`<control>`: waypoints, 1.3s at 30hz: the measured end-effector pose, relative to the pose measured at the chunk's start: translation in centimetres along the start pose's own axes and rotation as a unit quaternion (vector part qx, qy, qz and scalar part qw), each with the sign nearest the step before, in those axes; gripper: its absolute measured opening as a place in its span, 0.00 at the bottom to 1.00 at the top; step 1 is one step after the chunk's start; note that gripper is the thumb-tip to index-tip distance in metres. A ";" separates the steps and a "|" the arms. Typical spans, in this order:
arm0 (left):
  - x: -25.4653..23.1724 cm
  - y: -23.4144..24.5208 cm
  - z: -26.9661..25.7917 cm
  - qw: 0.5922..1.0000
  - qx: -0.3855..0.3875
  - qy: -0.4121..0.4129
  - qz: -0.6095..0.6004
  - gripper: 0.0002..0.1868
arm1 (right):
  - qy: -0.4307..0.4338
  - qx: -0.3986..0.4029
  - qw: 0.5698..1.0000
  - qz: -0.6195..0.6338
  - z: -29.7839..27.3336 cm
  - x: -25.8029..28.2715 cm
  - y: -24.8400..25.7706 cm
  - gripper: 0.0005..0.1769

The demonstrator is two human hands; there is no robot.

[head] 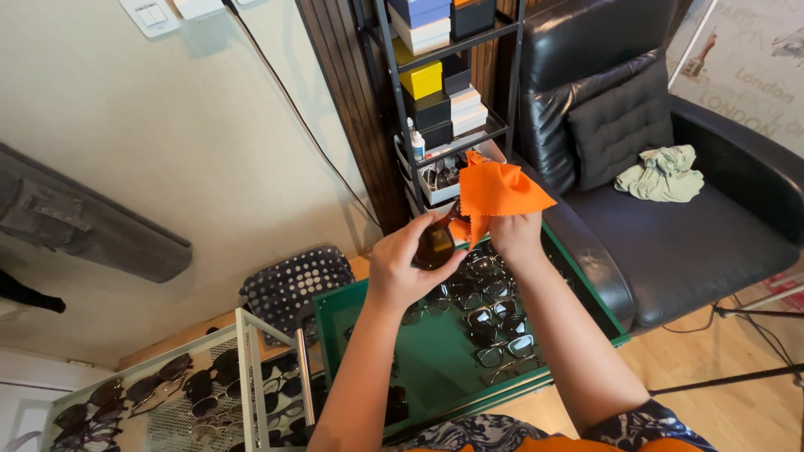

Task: Cleaning multiple pairs of sunglasses using an orange cloth and organizing them in a storage cart drawer.

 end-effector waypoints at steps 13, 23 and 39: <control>0.5 0.9 0.4 1.000 0.012 -0.004 0.026 0.24 | -0.237 0.109 0.907 0.329 -0.4 6.9 -2.0 0.20; 1.2 1.7 -0.3 0.998 -0.004 0.045 -0.047 0.23 | 0.012 0.277 0.957 -0.088 0.9 13.8 -0.6 0.17; 0.9 1.8 -0.8 0.998 -0.046 0.034 -0.032 0.23 | -0.136 0.283 0.944 0.098 -0.8 17.3 -3.0 0.26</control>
Point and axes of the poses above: each hand's wrist, its own z-axis towards the middle knuckle, its own y-axis out of the back of the hand, x = y × z, the point moved 4 cm from there along z, towards the middle knuckle, and after that the axes turned 12 degrees about -y, right-handed, at the moved point
